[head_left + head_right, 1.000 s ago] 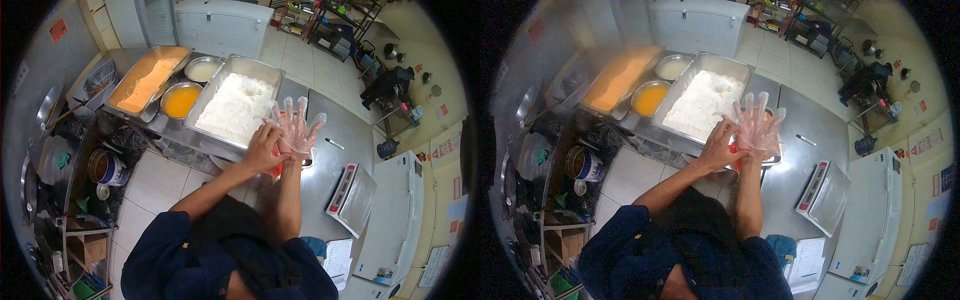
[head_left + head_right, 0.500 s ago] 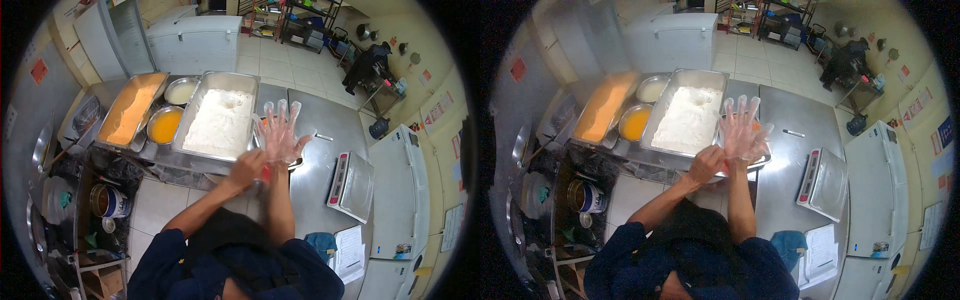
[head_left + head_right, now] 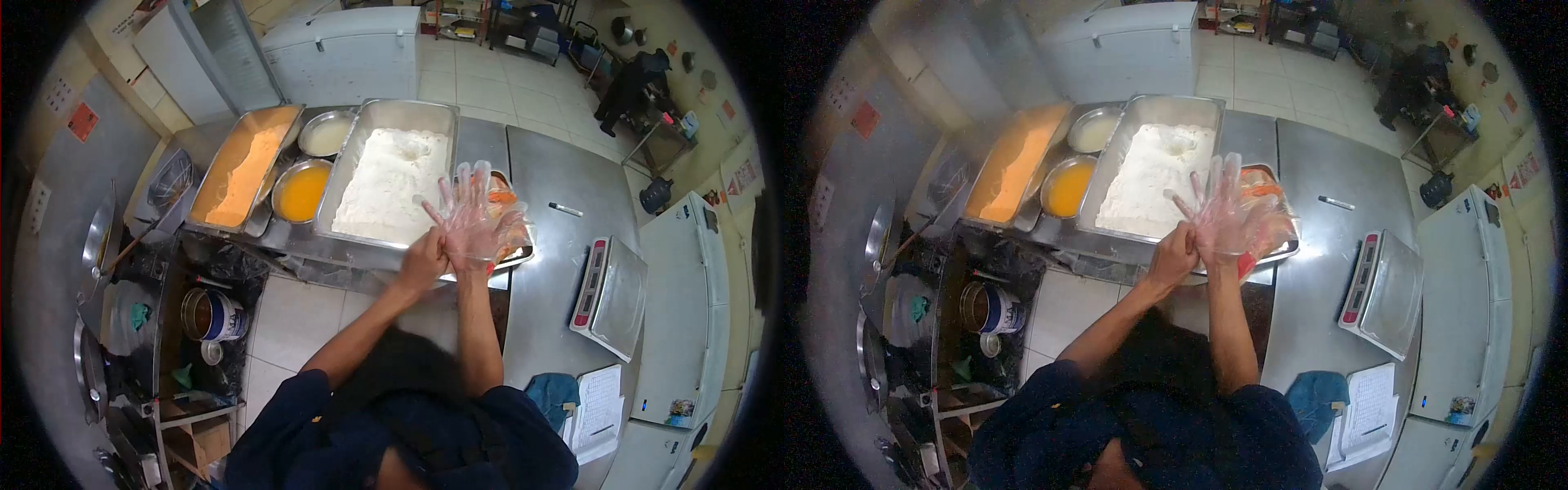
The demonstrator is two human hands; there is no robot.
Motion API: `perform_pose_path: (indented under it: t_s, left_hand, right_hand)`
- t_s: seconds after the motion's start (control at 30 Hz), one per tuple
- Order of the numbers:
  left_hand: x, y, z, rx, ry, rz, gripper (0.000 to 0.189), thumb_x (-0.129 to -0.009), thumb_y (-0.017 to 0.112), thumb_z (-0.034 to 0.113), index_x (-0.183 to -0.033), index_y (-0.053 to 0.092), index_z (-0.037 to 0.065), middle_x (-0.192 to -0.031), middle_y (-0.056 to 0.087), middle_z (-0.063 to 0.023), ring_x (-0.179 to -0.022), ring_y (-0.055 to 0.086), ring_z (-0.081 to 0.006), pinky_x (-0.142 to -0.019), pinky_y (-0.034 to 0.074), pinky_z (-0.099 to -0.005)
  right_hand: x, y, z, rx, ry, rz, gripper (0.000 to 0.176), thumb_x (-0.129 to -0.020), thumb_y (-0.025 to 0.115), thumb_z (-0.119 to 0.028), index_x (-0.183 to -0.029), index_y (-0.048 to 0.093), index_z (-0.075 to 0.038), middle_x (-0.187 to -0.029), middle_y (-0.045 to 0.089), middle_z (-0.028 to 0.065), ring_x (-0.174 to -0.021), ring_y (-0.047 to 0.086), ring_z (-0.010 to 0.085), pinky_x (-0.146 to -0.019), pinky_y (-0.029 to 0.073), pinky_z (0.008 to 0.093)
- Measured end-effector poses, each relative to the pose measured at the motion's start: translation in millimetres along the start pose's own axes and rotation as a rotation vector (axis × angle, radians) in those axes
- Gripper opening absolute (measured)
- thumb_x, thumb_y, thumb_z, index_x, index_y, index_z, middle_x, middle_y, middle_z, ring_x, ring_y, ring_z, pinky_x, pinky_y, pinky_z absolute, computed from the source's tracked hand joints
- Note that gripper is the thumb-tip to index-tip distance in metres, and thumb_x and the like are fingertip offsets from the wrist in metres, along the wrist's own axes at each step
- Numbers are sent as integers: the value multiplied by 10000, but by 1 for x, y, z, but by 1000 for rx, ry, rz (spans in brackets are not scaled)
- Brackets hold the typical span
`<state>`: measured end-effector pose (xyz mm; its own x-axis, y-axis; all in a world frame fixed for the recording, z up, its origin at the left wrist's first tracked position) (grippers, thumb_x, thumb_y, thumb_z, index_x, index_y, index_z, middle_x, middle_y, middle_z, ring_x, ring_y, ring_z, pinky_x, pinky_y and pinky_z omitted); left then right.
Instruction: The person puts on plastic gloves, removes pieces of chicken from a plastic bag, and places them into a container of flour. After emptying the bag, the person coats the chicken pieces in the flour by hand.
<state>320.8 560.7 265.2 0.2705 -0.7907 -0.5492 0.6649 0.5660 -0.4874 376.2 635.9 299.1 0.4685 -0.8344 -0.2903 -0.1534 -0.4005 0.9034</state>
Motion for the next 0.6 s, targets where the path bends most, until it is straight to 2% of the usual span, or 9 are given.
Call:
perform_pose_path:
  t_s: [0.03, 0.07, 0.17, 0.3, 0.37, 0.43, 0.5, 0.53, 0.6]
  left_hand:
    - [-4, -3, 4, -3, -16, -1, 202, -736, 632, -4, -871, 484, 25, -676, 508, -123, -604, 547, -318, -551, 445, -386]
    - [-9, -7, 16, 15, 48, 19, 203, -730, 626, -9, -867, 480, 22, -710, 509, -131, -640, 550, -316, -570, 444, -392]
    - [-9, -11, 28, -8, 112, -14, 198, -707, 615, -18, -853, 484, 12, -795, 502, -148, -738, 547, -313, -621, 443, -401]
    - [-11, -5, 33, 27, 140, -160, 157, -689, 623, -6, -795, 506, -3, -796, 506, -137, -744, 539, -314, -631, 448, -386]
    - [-16, -9, 33, 253, 200, -188, 137, -686, 624, -1, -774, 518, -10, -804, 512, -135, -737, 536, -304, -628, 447, -385]
    - [-16, -13, 22, 156, 296, -166, 117, -688, 632, 12, -747, 532, -4, -818, 526, -134, -735, 542, -296, -627, 454, -374]
    - [-21, -25, 10, 212, 359, -199, 143, -673, 656, 29, -738, 530, 7, -828, 535, -132, -747, 550, -297, -636, 462, -359]
    - [-21, -25, -1, 125, 336, -282, 177, -697, 693, 78, -769, 541, 21, -822, 545, -129, -750, 558, -291, -665, 469, -348]
    - [-32, -48, -1, 187, 310, -171, 206, -715, 708, 113, -814, 549, 27, -847, 543, -135, -774, 559, -286, -684, 469, -349]
  right_hand:
    - [0, 6, -1, -11, -11, -33, 1017, -701, 345, -859, -1486, 107, -258, -1553, -11, 50, -1408, 6, 361, -1069, 73, 661]
    - [-2, 5, -7, -100, -44, 12, 1016, -691, 472, -808, -1471, 197, -218, -1525, 137, 69, -1405, 70, 363, -1065, 95, 673]
    - [-8, 1, -13, -178, -49, 66, 1071, -642, 506, -826, -1463, 221, -200, -1512, 150, 105, -1399, 72, 382, -1064, 90, 675]
    - [-18, -24, -14, -53, -117, 99, 1105, -628, 469, -861, -1462, 225, -179, -1511, 172, 100, -1399, 74, 378, -1067, 88, 662]
    - [-27, -27, 0, -121, -74, 1, 1084, -660, 438, -855, -1471, 204, -174, -1524, 163, 81, -1403, 85, 353, -1075, 97, 637]
    - [-33, -37, 13, 184, -93, 41, 1068, -685, 400, -853, -1479, 181, -172, -1538, 137, 62, -1408, 86, 324, -1081, 109, 615]
    - [-47, -45, 26, 183, -79, 3, 1043, -709, 385, -840, -1480, 177, -170, -1546, 112, 57, -1413, 75, 305, -1085, 118, 597]
    - [-55, -55, 29, 271, -93, 81, 1057, -705, 355, -853, -1481, 166, -161, -1541, 129, 60, -1410, 77, 307, -1084, 110, 601]
    - [-70, -70, 37, 328, -93, 189, 1074, -703, 366, -852, -1480, 151, -142, -1534, 140, 60, -1403, 79, 311, -1077, 137, 616]
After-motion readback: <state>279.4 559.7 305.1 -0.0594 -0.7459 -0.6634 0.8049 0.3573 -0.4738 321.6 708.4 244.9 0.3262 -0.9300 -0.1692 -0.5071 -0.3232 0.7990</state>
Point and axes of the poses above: each hand's wrist, its own x-axis away from the middle knuckle, its own y-axis out of the palm, z = x × y, the point moved 10 cm from there along -x, towards the middle knuckle
